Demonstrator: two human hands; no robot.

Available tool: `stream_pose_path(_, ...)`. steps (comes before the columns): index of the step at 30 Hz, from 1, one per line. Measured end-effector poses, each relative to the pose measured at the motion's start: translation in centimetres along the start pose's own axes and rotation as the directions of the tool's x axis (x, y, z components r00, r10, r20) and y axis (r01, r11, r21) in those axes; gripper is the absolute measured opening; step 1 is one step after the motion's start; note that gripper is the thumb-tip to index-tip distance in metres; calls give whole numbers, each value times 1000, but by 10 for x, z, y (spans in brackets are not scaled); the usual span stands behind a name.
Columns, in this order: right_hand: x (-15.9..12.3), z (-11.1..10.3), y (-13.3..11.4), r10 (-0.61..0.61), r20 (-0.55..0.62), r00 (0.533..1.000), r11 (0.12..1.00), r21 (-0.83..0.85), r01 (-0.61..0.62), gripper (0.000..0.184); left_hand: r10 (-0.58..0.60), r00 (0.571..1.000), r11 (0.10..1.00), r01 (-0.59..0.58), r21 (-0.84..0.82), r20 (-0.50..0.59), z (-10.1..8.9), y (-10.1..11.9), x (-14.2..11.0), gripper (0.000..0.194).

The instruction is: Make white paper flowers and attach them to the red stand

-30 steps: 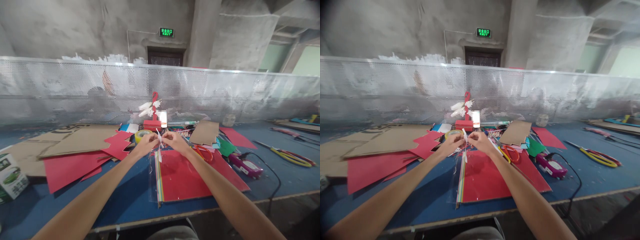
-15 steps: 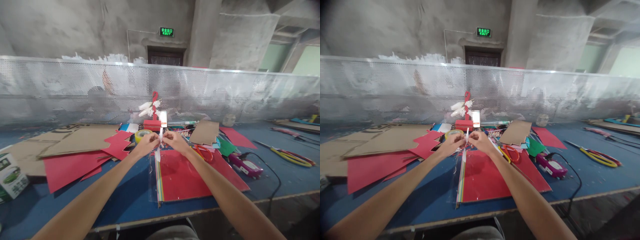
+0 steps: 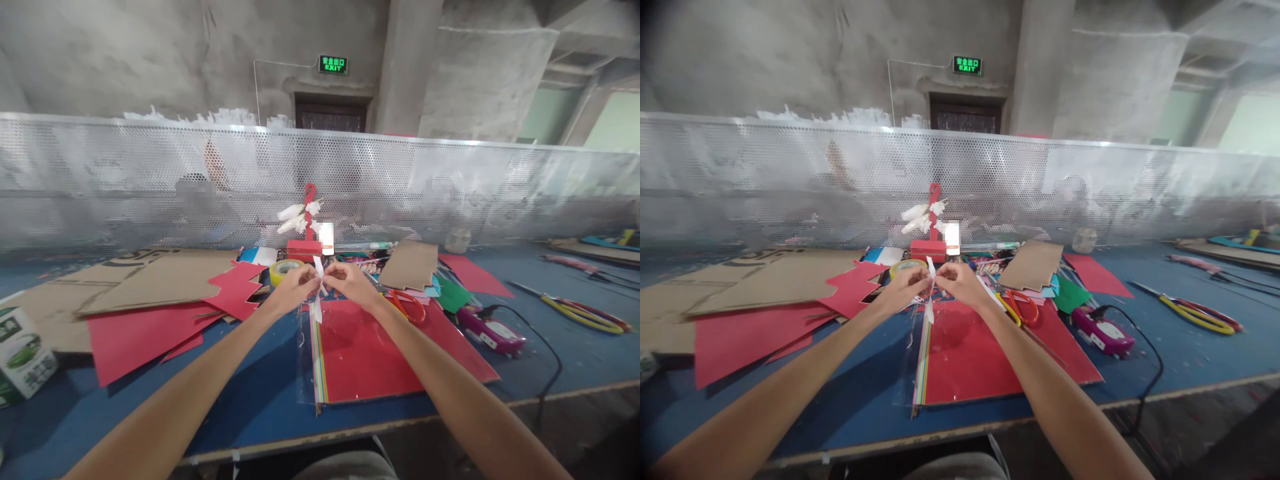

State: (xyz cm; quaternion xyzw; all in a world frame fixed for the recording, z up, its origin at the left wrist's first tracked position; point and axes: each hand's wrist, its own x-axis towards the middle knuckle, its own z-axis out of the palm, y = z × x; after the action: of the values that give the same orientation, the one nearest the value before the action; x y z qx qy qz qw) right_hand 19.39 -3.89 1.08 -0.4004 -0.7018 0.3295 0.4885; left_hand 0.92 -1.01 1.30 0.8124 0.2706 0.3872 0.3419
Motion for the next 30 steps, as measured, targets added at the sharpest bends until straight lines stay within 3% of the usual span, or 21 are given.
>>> stream_pose_path(11,-2,-2,-5,-31,-1,1000,997,-74,31,17,28,999,998,-27,52,-17,0,1,-1,27)
stream_pose_path(20,-3,-1,-8,11,-22,1000,1000,-27,-11,18,5,1000,1000,-6,-21,-29,0,-3,2,24)
stream_pose_path(30,-2,-3,-7,-48,-5,999,995,-89,48,18,32,999,999,-33,-25,-24,-1,-2,0,28)
